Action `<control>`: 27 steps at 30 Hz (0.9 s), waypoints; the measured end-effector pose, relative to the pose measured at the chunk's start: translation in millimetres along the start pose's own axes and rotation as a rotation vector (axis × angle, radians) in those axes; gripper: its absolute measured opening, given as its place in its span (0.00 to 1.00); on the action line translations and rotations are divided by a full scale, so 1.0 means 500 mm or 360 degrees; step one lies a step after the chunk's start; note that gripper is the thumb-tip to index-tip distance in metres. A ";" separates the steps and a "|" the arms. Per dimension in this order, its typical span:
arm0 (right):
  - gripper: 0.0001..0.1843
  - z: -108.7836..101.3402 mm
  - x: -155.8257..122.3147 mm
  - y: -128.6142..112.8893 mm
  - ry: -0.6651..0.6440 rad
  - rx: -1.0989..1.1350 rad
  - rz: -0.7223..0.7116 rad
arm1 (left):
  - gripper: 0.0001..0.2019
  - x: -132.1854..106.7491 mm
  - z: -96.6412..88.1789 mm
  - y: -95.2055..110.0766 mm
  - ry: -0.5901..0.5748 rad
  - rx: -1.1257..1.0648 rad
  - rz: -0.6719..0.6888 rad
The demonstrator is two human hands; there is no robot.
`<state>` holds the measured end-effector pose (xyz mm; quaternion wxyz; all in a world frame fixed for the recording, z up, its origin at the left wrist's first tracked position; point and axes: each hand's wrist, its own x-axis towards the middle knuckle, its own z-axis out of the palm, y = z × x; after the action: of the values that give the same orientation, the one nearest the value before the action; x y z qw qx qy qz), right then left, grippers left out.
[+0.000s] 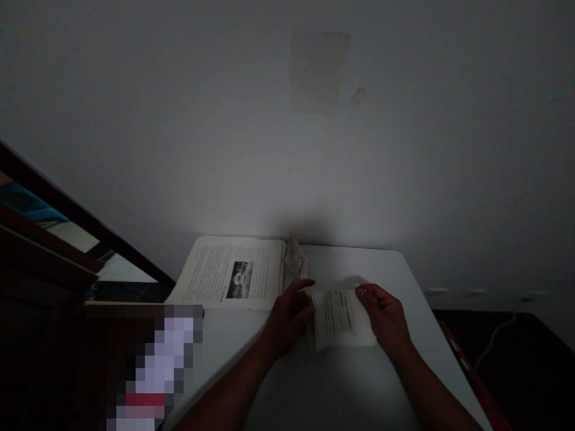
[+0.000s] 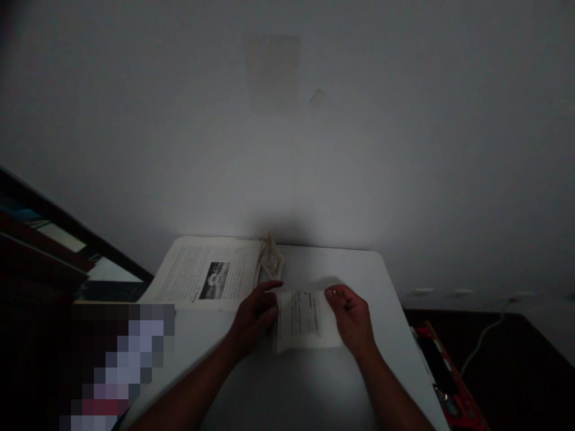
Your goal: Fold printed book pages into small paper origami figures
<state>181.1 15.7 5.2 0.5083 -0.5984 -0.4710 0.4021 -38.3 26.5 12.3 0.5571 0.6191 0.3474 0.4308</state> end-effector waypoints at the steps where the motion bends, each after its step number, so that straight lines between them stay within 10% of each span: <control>1: 0.17 0.000 0.000 -0.001 -0.0006 -0.0010 -0.0003 | 0.21 0.001 0.000 0.001 -0.0009 0.0023 0.0001; 27: 0.13 -0.019 0.010 0.006 -0.0193 0.0474 0.0321 | 0.12 0.008 0.007 0.000 0.0147 0.0377 -0.0122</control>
<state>192.2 18.3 3.6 0.5190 -0.5354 -0.3738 0.5516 -33.4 28.7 12.9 0.4795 0.6464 0.4447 0.3932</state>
